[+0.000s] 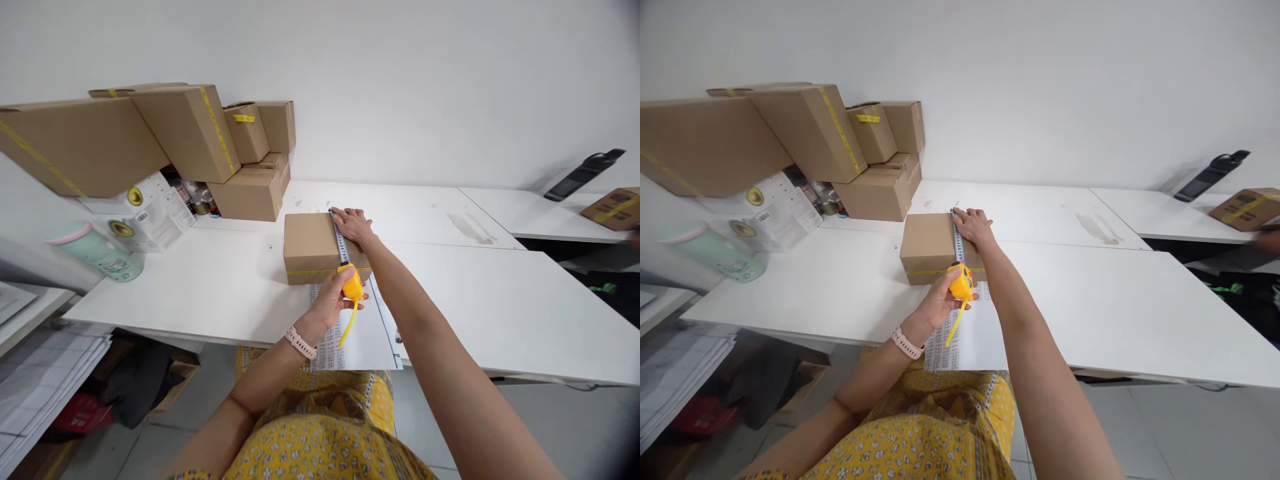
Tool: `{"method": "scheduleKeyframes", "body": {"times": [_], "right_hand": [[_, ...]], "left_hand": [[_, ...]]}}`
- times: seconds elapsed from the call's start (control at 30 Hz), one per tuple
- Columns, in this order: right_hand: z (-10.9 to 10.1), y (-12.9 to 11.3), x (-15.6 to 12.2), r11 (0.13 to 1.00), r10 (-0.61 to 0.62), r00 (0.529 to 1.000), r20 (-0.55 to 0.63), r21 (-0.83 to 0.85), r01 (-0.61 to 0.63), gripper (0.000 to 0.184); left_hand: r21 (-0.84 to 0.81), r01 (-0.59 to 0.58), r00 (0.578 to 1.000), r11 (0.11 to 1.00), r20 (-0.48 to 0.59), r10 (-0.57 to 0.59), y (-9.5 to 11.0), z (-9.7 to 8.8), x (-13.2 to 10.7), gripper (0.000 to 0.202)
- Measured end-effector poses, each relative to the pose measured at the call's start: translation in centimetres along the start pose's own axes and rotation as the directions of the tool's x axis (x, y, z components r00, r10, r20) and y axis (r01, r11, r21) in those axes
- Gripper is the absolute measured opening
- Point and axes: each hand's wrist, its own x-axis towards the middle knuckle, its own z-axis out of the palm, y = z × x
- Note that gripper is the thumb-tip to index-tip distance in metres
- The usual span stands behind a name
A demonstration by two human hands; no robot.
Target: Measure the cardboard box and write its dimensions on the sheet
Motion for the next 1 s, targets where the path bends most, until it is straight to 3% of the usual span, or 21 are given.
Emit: {"method": "scheduleKeyframes", "body": {"times": [0.2,0.37,0.8,1.0], "right_hand": [[0.8,0.2,0.5,0.997,-0.032,0.997,-0.077,-0.072,0.026,0.057],[1.0,0.5,0.9,0.994,-0.075,0.995,-0.067,-0.083,0.069,0.058],[0.6,0.3,1.1,0.999,-0.025,0.999,-0.032,-0.036,0.023,0.054],[1.0,0.6,1.1,1.0,-0.024,0.999,-0.047,0.01,0.025,0.056]], "left_hand": [[-0.022,0.022,1.0,0.999,-0.002,-0.022,0.4,0.1,0.4,0.057],[-0.014,0.003,1.0,1.0,0.015,-0.003,0.4,0.0,0.8,0.055],[0.052,-0.029,1.0,0.998,-0.004,0.03,0.0,0.2,-0.7,0.066],[0.058,-0.023,1.0,0.998,0.001,0.023,-0.3,-0.3,0.0,0.065]]}}
